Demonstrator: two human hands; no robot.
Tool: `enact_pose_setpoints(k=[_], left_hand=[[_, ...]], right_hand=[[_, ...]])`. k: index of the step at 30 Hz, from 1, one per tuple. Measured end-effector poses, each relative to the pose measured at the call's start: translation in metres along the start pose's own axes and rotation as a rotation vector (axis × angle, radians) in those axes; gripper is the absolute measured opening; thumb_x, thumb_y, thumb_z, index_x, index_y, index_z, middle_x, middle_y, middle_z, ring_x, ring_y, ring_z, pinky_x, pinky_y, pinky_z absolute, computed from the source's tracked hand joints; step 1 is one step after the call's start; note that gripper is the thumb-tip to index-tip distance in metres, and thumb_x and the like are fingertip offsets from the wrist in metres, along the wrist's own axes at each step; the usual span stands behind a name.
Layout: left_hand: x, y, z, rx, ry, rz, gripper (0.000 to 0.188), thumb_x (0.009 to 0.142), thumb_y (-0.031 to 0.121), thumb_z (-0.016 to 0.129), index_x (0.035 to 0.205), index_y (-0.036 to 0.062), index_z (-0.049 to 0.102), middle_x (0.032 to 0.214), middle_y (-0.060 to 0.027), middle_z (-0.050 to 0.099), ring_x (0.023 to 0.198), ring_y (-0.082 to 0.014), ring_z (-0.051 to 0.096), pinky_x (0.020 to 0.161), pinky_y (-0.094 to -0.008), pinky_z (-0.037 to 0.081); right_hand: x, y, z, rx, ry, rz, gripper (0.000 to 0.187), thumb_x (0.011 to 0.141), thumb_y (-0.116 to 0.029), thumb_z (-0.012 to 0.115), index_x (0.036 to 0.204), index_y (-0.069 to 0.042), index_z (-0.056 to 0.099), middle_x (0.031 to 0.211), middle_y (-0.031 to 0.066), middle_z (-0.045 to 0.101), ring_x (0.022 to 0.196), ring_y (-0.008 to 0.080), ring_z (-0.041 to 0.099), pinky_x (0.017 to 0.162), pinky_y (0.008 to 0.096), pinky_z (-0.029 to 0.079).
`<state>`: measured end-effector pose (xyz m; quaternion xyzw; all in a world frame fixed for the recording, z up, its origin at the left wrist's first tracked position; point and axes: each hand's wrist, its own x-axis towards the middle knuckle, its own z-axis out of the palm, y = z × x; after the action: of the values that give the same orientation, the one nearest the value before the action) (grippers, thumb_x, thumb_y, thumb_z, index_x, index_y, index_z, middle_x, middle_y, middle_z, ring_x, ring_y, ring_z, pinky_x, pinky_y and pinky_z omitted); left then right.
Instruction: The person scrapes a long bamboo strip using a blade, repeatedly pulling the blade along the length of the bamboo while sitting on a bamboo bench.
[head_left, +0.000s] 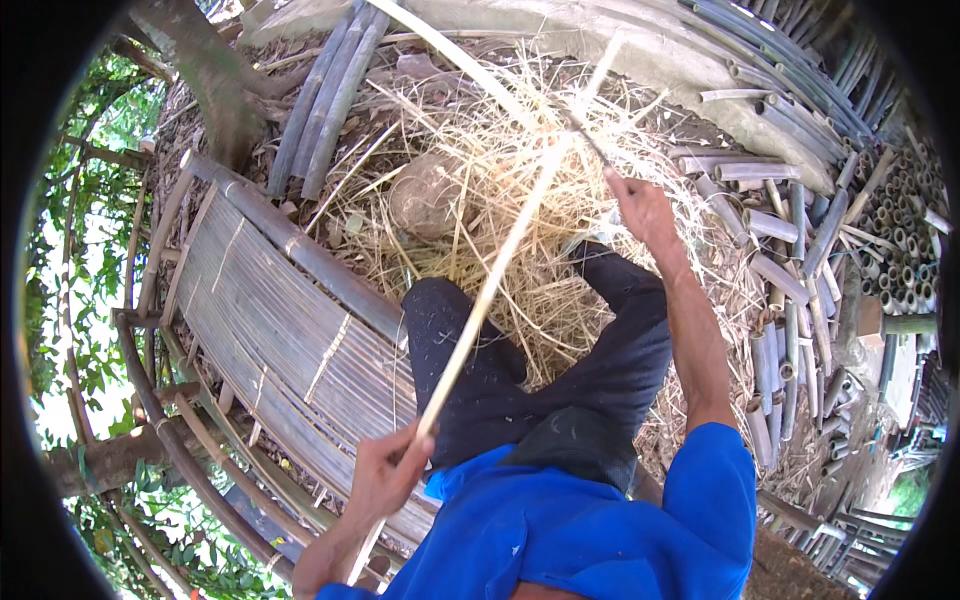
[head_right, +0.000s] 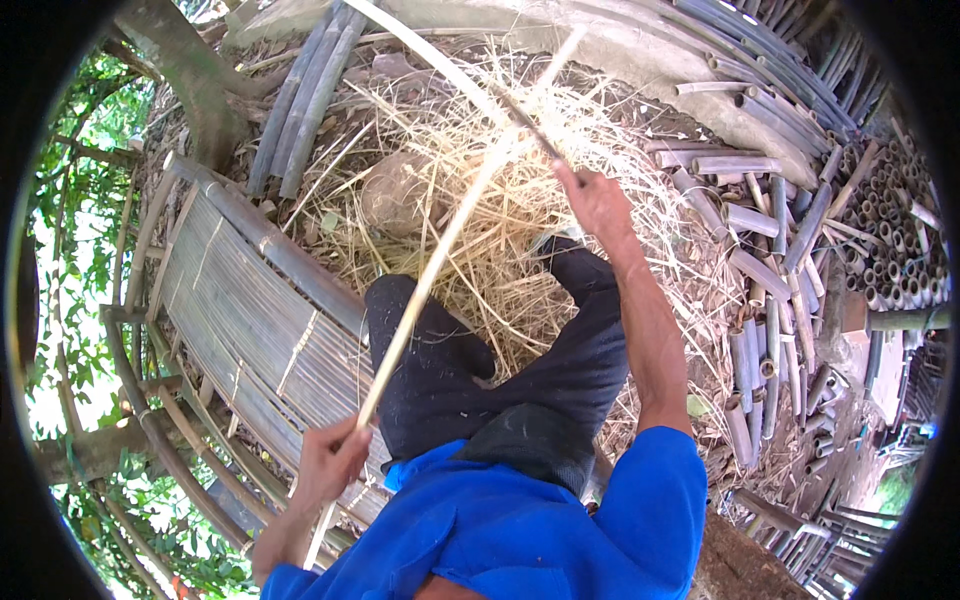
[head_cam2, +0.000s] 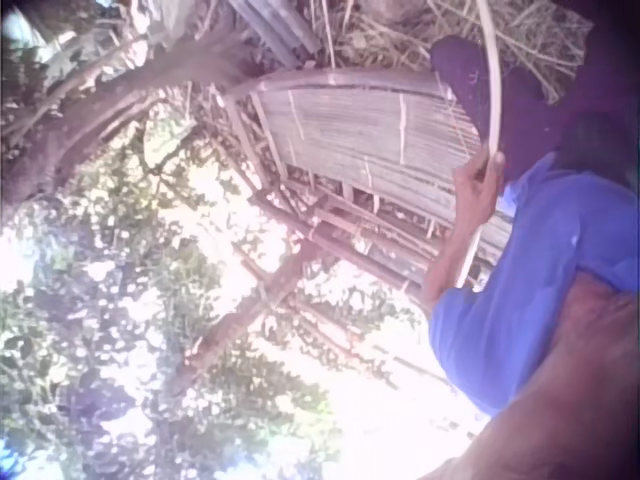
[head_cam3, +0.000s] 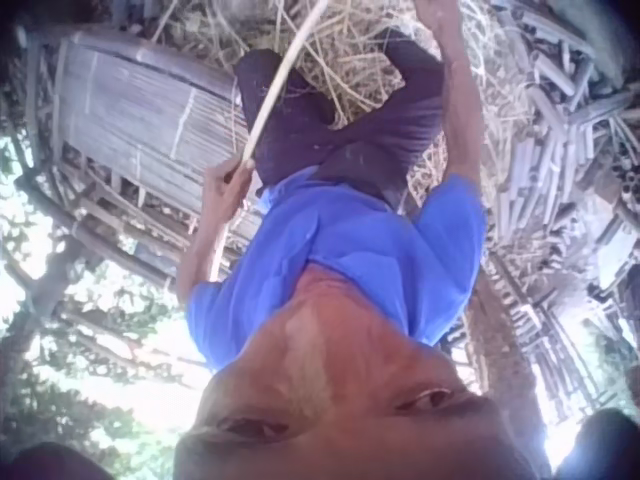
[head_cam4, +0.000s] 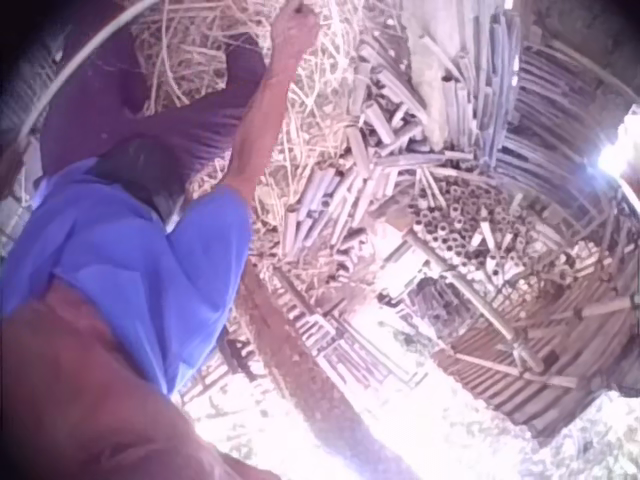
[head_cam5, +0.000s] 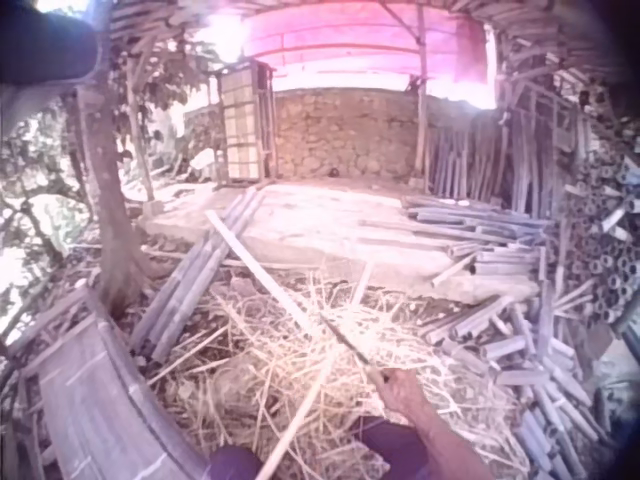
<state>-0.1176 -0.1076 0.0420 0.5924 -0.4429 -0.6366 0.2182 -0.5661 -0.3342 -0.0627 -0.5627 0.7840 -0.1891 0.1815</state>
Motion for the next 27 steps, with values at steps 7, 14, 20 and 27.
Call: enact_pose_setpoints(k=[7,14,20,27], left_hand=[[-0.036,-0.019,-0.042,0.303,0.012,-0.001,0.038,0.087,0.016,0.082,0.119,-0.0034,0.072,0.063,0.0048,0.057,0.055,-0.0018,0.044,0.048,-0.0231,0.033],[-0.021,-0.076,-0.132,0.265,-0.078,-0.233,0.030,0.088,0.019,0.080,0.114,0.0041,0.077,0.082,-0.0066,0.076,0.066,-0.0052,0.060,0.059,-0.0257,0.047],[-0.016,-0.031,-0.091,1.040,0.679,0.523,0.016,0.080,0.015,0.083,0.088,0.0026,0.079,0.072,-0.0112,0.071,0.063,-0.0219,0.065,0.062,-0.0362,0.050],[0.014,-0.075,-0.021,-0.379,-0.124,-0.011,0.046,0.102,0.034,0.059,0.140,0.0086,0.055,0.091,-0.0116,0.071,0.070,-0.0193,0.066,0.054,-0.0317,0.052]], right_hand=[[0.047,0.025,-0.030,0.026,0.223,0.100,0.086,0.092,-0.075,0.047,0.098,0.005,0.075,0.096,0.0337,0.070,0.100,0.0455,0.068,0.089,0.0506,0.050],[0.008,-0.027,0.024,1.126,-0.115,0.233,0.043,0.092,-0.044,0.073,0.097,-0.004,0.058,0.064,0.0036,0.053,0.044,0.0099,0.049,0.039,0.0255,0.039],[-0.003,-0.079,0.051,1.255,0.003,0.180,0.031,0.092,-0.024,0.077,0.085,-0.005,0.054,0.068,0.0042,0.055,0.047,0.0108,0.050,0.040,0.0269,0.042],[-0.002,-0.099,0.074,1.186,-0.091,0.182,0.030,0.093,-0.023,0.075,0.087,-0.004,0.054,0.070,0.0049,0.053,0.048,0.0109,0.048,0.041,0.0276,0.042]])
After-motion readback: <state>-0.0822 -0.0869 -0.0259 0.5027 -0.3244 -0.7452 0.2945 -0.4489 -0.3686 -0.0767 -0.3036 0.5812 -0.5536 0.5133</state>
